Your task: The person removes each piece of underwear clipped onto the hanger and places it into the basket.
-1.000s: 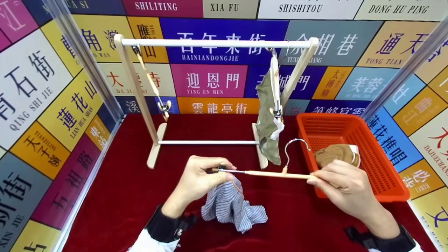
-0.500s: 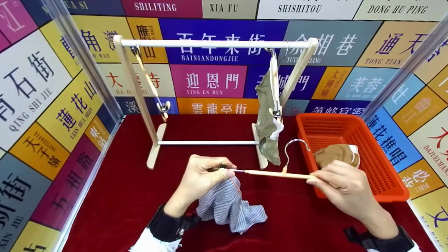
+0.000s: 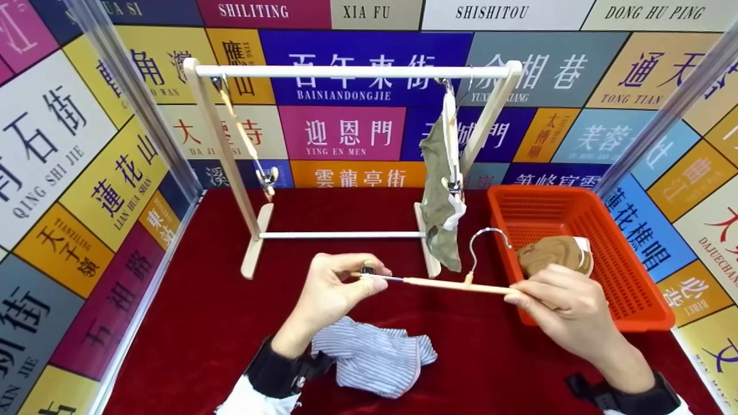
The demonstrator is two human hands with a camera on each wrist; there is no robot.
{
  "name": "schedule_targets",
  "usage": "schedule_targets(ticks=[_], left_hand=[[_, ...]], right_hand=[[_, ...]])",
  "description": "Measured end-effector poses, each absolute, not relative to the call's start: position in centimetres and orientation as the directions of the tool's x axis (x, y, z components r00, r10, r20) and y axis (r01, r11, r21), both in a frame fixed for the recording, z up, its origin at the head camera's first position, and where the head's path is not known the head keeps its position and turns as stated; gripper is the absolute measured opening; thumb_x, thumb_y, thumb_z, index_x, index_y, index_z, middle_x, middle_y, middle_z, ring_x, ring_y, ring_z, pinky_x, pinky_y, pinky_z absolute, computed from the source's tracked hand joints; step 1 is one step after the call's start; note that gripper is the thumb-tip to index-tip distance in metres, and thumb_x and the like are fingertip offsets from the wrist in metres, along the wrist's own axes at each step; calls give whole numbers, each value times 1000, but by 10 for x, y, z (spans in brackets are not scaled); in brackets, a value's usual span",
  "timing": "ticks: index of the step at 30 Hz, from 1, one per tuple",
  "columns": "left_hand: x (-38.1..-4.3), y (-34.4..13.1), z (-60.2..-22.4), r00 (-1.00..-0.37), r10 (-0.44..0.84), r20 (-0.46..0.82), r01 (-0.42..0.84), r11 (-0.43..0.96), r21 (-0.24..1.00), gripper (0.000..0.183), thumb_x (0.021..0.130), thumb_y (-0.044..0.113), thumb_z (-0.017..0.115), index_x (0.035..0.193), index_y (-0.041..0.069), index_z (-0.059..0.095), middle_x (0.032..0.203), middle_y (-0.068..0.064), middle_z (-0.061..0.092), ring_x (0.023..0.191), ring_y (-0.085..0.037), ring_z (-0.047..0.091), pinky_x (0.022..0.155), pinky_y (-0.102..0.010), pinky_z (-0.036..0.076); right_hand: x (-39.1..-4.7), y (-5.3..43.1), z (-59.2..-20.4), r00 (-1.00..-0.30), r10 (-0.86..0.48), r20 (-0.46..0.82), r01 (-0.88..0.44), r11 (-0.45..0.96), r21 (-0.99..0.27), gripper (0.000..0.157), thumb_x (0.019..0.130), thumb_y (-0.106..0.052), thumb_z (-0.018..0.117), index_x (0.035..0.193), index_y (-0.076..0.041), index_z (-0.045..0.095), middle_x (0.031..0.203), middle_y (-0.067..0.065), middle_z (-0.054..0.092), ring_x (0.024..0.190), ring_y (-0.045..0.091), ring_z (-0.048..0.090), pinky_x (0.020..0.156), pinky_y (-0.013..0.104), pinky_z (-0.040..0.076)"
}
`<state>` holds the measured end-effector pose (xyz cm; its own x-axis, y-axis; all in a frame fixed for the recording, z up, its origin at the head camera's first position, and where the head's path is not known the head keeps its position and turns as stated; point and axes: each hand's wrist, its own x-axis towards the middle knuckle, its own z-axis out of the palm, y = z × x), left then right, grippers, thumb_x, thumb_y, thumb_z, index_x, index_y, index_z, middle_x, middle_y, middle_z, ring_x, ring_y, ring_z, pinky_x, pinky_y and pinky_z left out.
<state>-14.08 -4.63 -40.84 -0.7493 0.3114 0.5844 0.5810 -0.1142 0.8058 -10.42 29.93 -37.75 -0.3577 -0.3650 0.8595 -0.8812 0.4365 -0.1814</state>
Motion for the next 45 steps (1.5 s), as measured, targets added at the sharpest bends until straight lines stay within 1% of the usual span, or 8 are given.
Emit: schedule_targets(ticks=[4, 8, 15, 19, 25, 30, 41, 45], left_hand=[[-140, -46, -408, -776, 301, 554, 532, -158, 832, 17, 83, -8, 82, 100, -6, 77, 91, -15, 78, 80, -14, 74, 66, -24, 60], [-138, -47, -407, -787, 313, 531, 497, -189, 847, 25, 82, -11, 80, 106, -10, 75, 91, -19, 77, 81, -13, 74, 67, -24, 60], [-138, -48, -399, -801, 348, 486, 462, -157, 873, 40, 82, -3, 84, 119, -6, 72, 92, -17, 78, 82, -16, 74, 69, -24, 58], [-138, -47, -394, -794, 363, 487, 499, -69, 864, 45, 80, 3, 88, 122, -1, 72, 93, -12, 78, 85, -19, 75, 70, -28, 60], [-141, -42, -389, -741, 404, 537, 590, 11, 807, 45, 79, 8, 91, 120, 0, 73, 95, -6, 78, 86, -19, 77, 75, -38, 64], [-143, -38, -385, -721, 460, 518, 617, 86, 782, 42, 79, 11, 91, 116, 1, 75, 95, -3, 79, 84, -12, 75, 73, -31, 62], [-143, -34, -381, -752, 502, 428, 577, 187, 795, 11, 82, 4, 84, 93, 4, 82, 85, 1, 78, 75, -7, 70, 69, -27, 59], [-141, -35, -381, -781, 516, 352, 511, 205, 835, 4, 85, 7, 84, 88, 6, 83, 76, 7, 75, 66, -5, 66, 61, -24, 55]], right_hand=[[-103, 298, -377, -363, -366, 857, -880, 436, -186, 38, 100, -32, 73, 79, -1, 78, 67, 0, 65, 58, 12, 44, 57, 21, 30], [-103, 297, -376, -361, -358, 861, -886, 420, -196, 37, 100, -31, 74, 79, 0, 78, 67, 1, 65, 58, 12, 44, 58, 20, 29], [-102, 296, -375, -364, -348, 864, -893, 395, -217, 36, 99, -29, 75, 79, 1, 78, 67, 1, 65, 58, 11, 44, 58, 19, 30], [-102, 295, -375, -365, -343, 865, -895, 386, -225, 35, 99, -28, 75, 80, 1, 78, 68, 2, 67, 58, 11, 45, 58, 20, 31], [-102, 292, -375, -354, -344, 870, -894, 399, -206, 36, 99, -29, 75, 78, 0, 78, 68, 3, 68, 57, 13, 47, 56, 23, 33], [-103, 291, -375, -349, -345, 871, -888, 418, -191, 36, 99, -30, 75, 77, -2, 78, 68, 2, 68, 56, 13, 48, 55, 24, 33], [-103, 290, -376, -344, -351, 871, -888, 424, -179, 37, 100, -31, 74, 77, -1, 78, 68, 2, 68, 56, 13, 48, 54, 24, 33], [-103, 291, -377, -338, -353, 873, -887, 430, -170, 37, 100, -31, 74, 77, -2, 78, 68, 1, 67, 56, 13, 48, 54, 25, 33]])
